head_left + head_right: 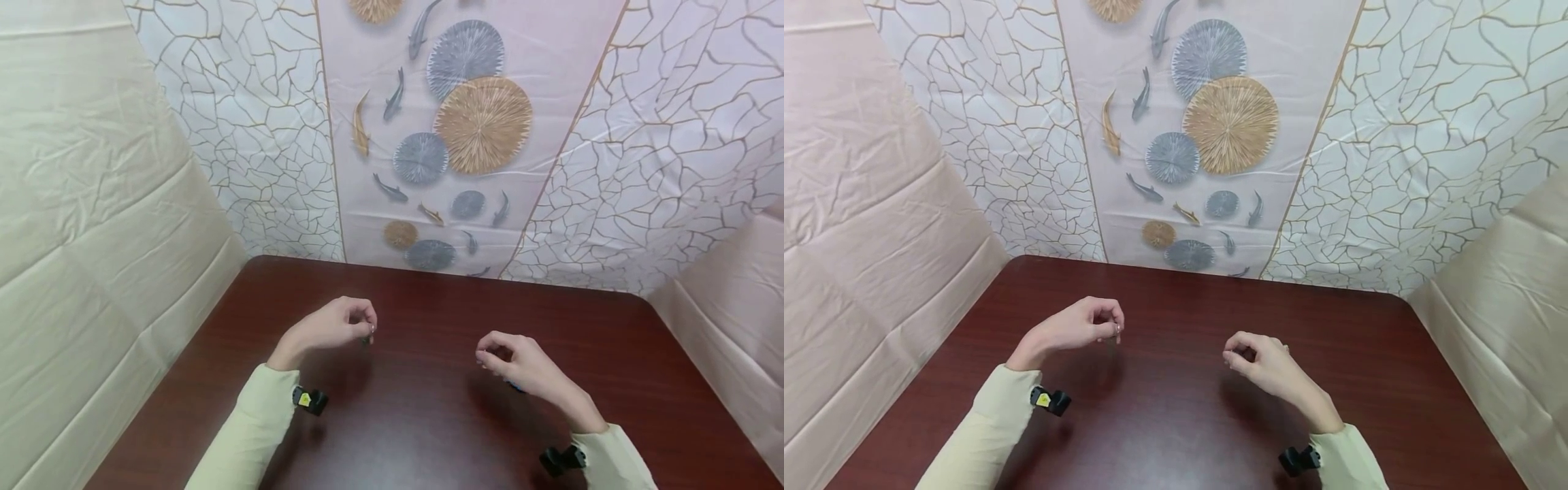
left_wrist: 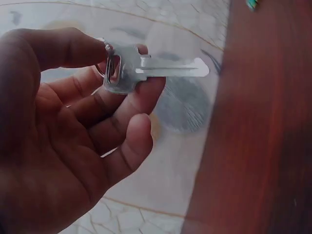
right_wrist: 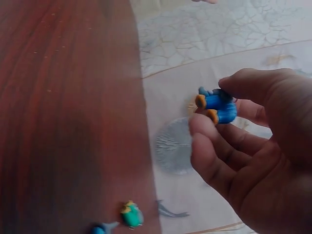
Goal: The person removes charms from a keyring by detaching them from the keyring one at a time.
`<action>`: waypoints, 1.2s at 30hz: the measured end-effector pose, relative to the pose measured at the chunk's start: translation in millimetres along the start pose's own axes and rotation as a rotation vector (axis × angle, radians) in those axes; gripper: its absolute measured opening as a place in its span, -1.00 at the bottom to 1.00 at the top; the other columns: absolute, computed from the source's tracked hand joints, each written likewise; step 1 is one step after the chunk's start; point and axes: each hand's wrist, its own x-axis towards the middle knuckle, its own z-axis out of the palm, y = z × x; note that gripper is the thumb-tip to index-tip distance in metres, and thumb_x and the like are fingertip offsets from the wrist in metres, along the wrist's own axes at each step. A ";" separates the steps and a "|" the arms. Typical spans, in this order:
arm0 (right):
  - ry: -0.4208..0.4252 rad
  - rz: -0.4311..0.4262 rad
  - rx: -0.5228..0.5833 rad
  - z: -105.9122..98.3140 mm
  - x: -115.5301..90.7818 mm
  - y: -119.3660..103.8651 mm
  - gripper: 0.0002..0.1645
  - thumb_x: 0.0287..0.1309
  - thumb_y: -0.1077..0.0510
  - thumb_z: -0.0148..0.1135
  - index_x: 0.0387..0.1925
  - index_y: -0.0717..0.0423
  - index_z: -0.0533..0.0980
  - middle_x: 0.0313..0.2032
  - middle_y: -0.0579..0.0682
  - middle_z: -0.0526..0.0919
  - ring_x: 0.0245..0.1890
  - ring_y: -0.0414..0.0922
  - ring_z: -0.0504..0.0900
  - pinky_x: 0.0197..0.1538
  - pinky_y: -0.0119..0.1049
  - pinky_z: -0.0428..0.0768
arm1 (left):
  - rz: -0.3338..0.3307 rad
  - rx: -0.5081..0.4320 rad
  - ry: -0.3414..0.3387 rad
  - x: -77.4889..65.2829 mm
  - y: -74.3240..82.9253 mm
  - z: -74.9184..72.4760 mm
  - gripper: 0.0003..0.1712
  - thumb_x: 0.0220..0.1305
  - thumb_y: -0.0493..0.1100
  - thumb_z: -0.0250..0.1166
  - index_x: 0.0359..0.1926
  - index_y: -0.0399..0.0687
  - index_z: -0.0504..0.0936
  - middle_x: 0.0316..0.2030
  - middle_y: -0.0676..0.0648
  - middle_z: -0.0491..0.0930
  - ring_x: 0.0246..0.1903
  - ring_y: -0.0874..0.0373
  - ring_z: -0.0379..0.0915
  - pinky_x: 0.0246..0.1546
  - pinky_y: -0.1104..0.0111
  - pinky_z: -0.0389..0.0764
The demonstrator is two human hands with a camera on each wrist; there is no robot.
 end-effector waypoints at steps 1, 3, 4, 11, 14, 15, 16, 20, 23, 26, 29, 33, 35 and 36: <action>-0.018 0.002 0.013 2.4 0.9 1.6 -0.95 0.31 0.03 0.23 -0.25 -0.12 0.57 -0.41 0.01 0.66 -0.56 -0.13 0.60 -0.51 -0.32 0.58 | -0.025 0.004 -0.008 0.0 -3.4 -0.2 -0.86 0.28 -0.25 0.13 -0.36 0.05 0.59 -0.50 0.01 0.66 -0.44 -0.04 0.60 -0.42 0.33 0.51; -0.054 0.004 0.030 7.0 2.8 5.1 -0.91 0.30 0.06 0.23 -0.23 -0.04 0.58 -0.40 0.01 0.67 -0.55 -0.09 0.62 -0.50 -0.29 0.62 | -0.065 0.014 -0.019 0.0 -11.4 -0.4 -0.85 0.27 -0.25 0.11 -0.36 0.05 0.58 -0.53 -0.02 0.64 -0.48 -0.08 0.60 -0.41 0.30 0.54; -0.072 0.007 0.038 9.0 3.5 6.9 -0.89 0.30 0.07 0.23 -0.22 0.00 0.58 -0.39 0.01 0.67 -0.54 -0.09 0.63 -0.49 -0.26 0.63 | -0.083 0.015 -0.024 -0.1 -15.6 -0.7 -0.85 0.28 -0.24 0.10 -0.36 0.05 0.58 -0.54 -0.03 0.63 -0.50 -0.11 0.61 -0.40 0.28 0.55; -0.135 0.028 0.038 21.9 7.6 19.9 -0.85 0.30 0.04 0.24 -0.22 0.02 0.59 -0.41 -0.06 0.65 -0.51 -0.13 0.62 -0.49 -0.29 0.62 | -0.180 0.035 -0.066 0.7 -42.8 -3.6 -0.83 0.27 -0.25 0.08 -0.27 -0.19 0.59 -0.59 -0.13 0.59 -0.52 -0.22 0.63 -0.41 0.30 0.51; -0.147 0.039 0.031 26.5 8.3 24.7 -0.85 0.29 0.02 0.24 -0.24 0.00 0.59 -0.45 -0.04 0.65 -0.56 -0.20 0.58 -0.51 -0.32 0.59 | -0.215 0.079 -0.081 2.6 -50.7 -4.5 -0.82 0.25 -0.24 0.10 -0.26 -0.20 0.61 -0.60 -0.09 0.57 -0.54 -0.11 0.61 -0.44 0.32 0.48; -0.151 0.041 0.025 27.7 8.5 26.1 -0.85 0.29 0.01 0.24 -0.25 -0.01 0.59 -0.46 -0.03 0.65 -0.58 -0.22 0.56 -0.52 -0.34 0.58 | -0.227 0.104 -0.086 3.7 -53.0 -4.6 -0.83 0.24 -0.24 0.10 -0.28 -0.17 0.62 -0.60 -0.06 0.56 -0.55 -0.04 0.59 -0.45 0.33 0.48; -0.157 0.043 0.018 28.7 8.8 27.5 -0.85 0.29 0.00 0.24 -0.26 -0.02 0.59 -0.47 -0.03 0.64 -0.61 -0.24 0.54 -0.53 -0.34 0.57 | -0.238 0.135 -0.089 4.4 -55.0 -4.6 -0.85 0.23 -0.23 0.11 -0.31 -0.13 0.62 -0.59 -0.02 0.55 -0.55 0.02 0.55 -0.46 0.34 0.46; -0.186 0.053 -0.008 31.6 9.9 32.8 -0.84 0.29 -0.02 0.24 -0.28 -0.05 0.59 -0.52 -0.09 0.60 -0.66 -0.30 0.48 -0.56 -0.34 0.53 | -0.253 0.224 -0.122 7.2 -64.6 -4.4 -0.86 0.22 -0.24 0.14 -0.41 0.00 0.61 -0.54 0.07 0.52 -0.53 0.19 0.43 -0.47 0.36 0.44; -0.204 0.066 -0.014 32.8 10.5 36.3 -0.84 0.29 -0.02 0.23 -0.29 -0.06 0.60 -0.52 -0.15 0.57 -0.66 -0.30 0.48 -0.56 -0.34 0.53 | -0.242 0.253 -0.159 10.0 -71.5 -5.3 -0.85 0.26 -0.26 0.17 -0.41 -0.01 0.62 -0.56 0.09 0.52 -0.53 0.22 0.40 -0.46 0.37 0.43; -0.212 0.071 -0.011 33.7 11.1 39.1 -0.85 0.30 -0.01 0.23 -0.29 -0.04 0.60 -0.53 -0.14 0.57 -0.66 -0.29 0.48 -0.56 -0.34 0.53 | -0.239 0.287 -0.182 13.0 -74.8 -6.7 -0.86 0.30 -0.26 0.19 -0.37 -0.01 0.65 -0.55 0.11 0.53 -0.53 0.23 0.40 -0.44 0.38 0.42; -0.215 0.070 -0.011 34.1 11.9 41.1 -0.85 0.30 0.00 0.23 -0.30 -0.04 0.60 -0.55 -0.15 0.56 -0.66 -0.29 0.48 -0.56 -0.34 0.53 | -0.243 0.330 -0.185 15.3 -76.2 -7.0 -0.85 0.32 -0.23 0.21 -0.38 0.02 0.66 -0.51 0.11 0.54 -0.52 0.23 0.38 -0.44 0.38 0.41; -0.217 0.063 -0.021 33.3 13.6 41.6 -0.84 0.30 0.00 0.22 -0.30 -0.02 0.60 -0.55 -0.15 0.58 -0.65 -0.29 0.49 -0.55 -0.34 0.53 | -0.256 0.364 -0.179 17.5 -78.7 -5.1 -0.83 0.32 -0.23 0.23 -0.41 0.05 0.67 -0.49 0.12 0.56 -0.52 0.22 0.38 -0.45 0.39 0.41; -0.220 0.059 -0.033 32.5 14.5 41.5 -0.85 0.31 0.01 0.22 -0.29 -0.01 0.59 -0.54 -0.15 0.58 -0.65 -0.29 0.49 -0.55 -0.34 0.52 | -0.266 0.362 -0.184 18.4 -79.9 -4.1 -0.82 0.31 -0.28 0.22 -0.40 0.03 0.68 -0.50 0.12 0.56 -0.52 0.23 0.39 -0.45 0.39 0.41; -0.221 0.058 -0.040 32.0 14.9 41.5 -0.85 0.31 0.02 0.22 -0.29 -0.02 0.59 -0.54 -0.16 0.59 -0.65 -0.30 0.49 -0.55 -0.35 0.52 | -0.273 0.358 -0.188 18.8 -80.1 -3.9 -0.81 0.30 -0.30 0.21 -0.40 0.02 0.68 -0.50 0.11 0.56 -0.53 0.23 0.39 -0.46 0.40 0.41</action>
